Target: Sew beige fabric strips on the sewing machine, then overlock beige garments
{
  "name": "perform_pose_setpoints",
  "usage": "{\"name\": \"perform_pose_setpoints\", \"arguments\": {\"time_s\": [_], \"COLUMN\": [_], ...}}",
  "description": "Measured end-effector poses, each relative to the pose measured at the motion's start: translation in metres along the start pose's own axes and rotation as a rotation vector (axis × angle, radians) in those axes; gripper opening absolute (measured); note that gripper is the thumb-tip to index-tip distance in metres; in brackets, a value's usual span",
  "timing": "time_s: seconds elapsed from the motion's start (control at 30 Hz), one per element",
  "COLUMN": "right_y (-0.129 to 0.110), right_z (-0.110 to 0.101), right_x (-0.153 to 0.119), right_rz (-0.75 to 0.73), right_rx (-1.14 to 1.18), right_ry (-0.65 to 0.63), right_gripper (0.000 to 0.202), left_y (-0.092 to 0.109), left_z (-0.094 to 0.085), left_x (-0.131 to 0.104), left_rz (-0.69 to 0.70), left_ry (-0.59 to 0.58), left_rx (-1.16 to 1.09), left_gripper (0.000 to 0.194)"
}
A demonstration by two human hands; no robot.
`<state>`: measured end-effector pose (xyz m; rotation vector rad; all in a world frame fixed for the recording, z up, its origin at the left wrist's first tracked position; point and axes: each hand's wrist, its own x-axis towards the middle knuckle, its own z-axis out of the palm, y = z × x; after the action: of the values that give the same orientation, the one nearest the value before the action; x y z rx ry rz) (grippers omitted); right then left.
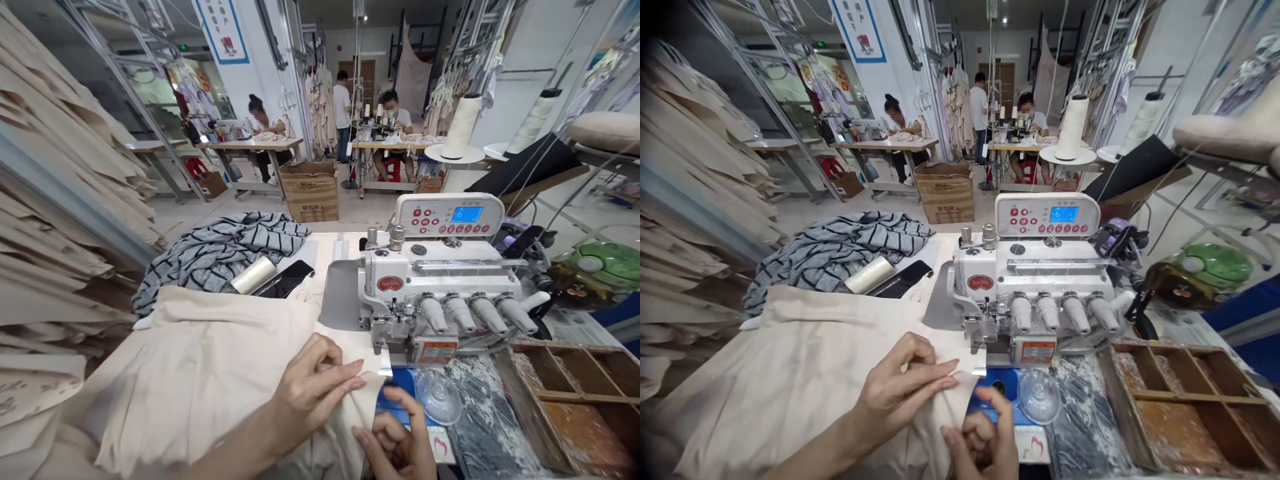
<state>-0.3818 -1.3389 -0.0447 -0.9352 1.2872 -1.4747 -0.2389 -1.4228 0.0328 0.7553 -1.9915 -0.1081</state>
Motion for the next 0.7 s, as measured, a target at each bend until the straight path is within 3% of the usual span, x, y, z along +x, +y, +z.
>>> {"name": "perform_pose_setpoints", "arguments": {"time_s": [0.07,0.13,0.17,0.23,0.27,0.37,0.43,0.5,0.57,0.7], "right_y": [-0.006,-0.013,-0.016,-0.021,-0.022,-0.023,-0.021,-0.020,-0.018,-0.015], "right_z": [-0.007,-0.014,-0.016,-0.017,-0.016,-0.011,-0.010,-0.011,-0.013,-0.011], "right_x": [0.000,0.004,0.007,0.016,0.020,0.032,0.037,0.037,0.035,0.028], "right_rz": [-0.239,-0.436,-0.448,-0.328,-0.263,-0.276,-0.297,-0.224,-0.126,-0.075], "right_rx": [-0.081,-0.198,-0.243,-0.280,-0.276,-0.281,-0.296,-0.256,-0.161,-0.005], "right_ry": [0.050,-0.062,-0.183,-0.417,-0.475,-0.377,-0.283,-0.232,-0.207,-0.214], "right_gripper": [0.053,0.051,0.045,0.036,0.034,0.023,0.020,0.020,0.024,0.024], "left_y": [0.007,0.014,0.016,0.016,0.014,0.001,-0.010,-0.019,-0.024,-0.022], "left_z": [-0.012,-0.025,-0.029,-0.031,-0.028,-0.014,-0.005,-0.001,-0.001,-0.009], "left_x": [-0.004,-0.007,-0.007,-0.004,0.000,0.017,0.029,0.036,0.037,0.032], "left_rz": [0.037,0.074,0.066,0.035,0.037,0.066,-0.009,-0.125,-0.208,-0.316], "left_ry": [-0.003,-0.096,-0.145,-0.188,-0.182,-0.164,-0.231,-0.308,-0.338,-0.346], "left_rx": [-0.038,-0.121,-0.172,-0.233,-0.234,-0.165,-0.146,-0.154,-0.180,-0.213], "left_gripper": [0.010,0.009,0.010,0.011,0.010,0.006,0.007,0.012,0.013,0.010]}}
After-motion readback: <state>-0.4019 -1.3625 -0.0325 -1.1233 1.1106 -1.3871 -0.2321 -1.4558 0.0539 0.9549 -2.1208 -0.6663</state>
